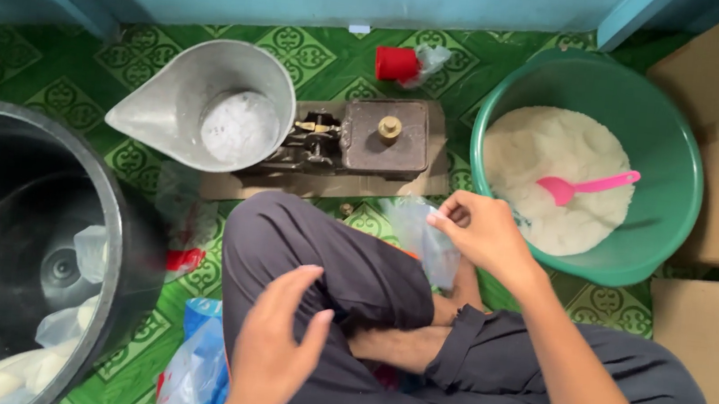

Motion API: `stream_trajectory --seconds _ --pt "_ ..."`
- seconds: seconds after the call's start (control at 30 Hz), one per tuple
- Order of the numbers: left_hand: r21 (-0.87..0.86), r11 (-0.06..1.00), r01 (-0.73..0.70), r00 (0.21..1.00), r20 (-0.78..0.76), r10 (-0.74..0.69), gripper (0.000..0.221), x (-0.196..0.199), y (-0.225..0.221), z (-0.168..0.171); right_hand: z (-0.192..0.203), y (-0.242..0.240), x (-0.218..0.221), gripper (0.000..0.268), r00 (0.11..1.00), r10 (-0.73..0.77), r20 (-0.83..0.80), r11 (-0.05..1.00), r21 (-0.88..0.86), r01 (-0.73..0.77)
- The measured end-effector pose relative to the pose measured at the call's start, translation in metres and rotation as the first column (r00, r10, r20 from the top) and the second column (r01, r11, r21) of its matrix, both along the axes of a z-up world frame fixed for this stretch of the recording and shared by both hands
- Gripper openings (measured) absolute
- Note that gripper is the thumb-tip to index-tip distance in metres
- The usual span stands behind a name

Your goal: Scooping white powder from a large basin into small plastic bags using a spoon for manual packaging.

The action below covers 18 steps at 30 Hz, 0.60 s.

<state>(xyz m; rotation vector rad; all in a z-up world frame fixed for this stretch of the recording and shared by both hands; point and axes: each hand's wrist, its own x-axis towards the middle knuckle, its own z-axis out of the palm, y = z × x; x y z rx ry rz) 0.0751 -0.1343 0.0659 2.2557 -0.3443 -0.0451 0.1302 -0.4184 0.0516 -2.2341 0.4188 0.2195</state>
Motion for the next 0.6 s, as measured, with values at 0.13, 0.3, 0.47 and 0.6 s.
stream_trajectory --seconds 0.13,0.3,0.47,0.6 --pt "-0.253 0.964 0.081 0.985 -0.126 -0.116 0.038 0.022 -0.062 0.001 0.028 -0.011 -0.008 0.019 1.0 0.013 0.002 0.999 -0.032 -0.013" --pt "-0.426 0.904 0.047 0.974 -0.18 -0.136 0.044 0.049 -0.134 -0.042 -0.003 -0.041 -0.007 0.021 0.994 -0.094 0.053 0.993 0.082 0.089" --pt "-0.422 0.906 0.042 0.953 -0.256 -0.163 0.057 0.074 -0.174 -0.049 -0.02 -0.05 -0.002 0.021 0.978 -0.205 0.025 0.959 0.205 0.196" --pt "-0.457 0.888 0.045 0.935 -0.293 -0.198 0.047 0.088 -0.183 -0.054 -0.01 -0.053 0.002 0.015 0.969 -0.244 -0.036 0.925 0.291 0.244"
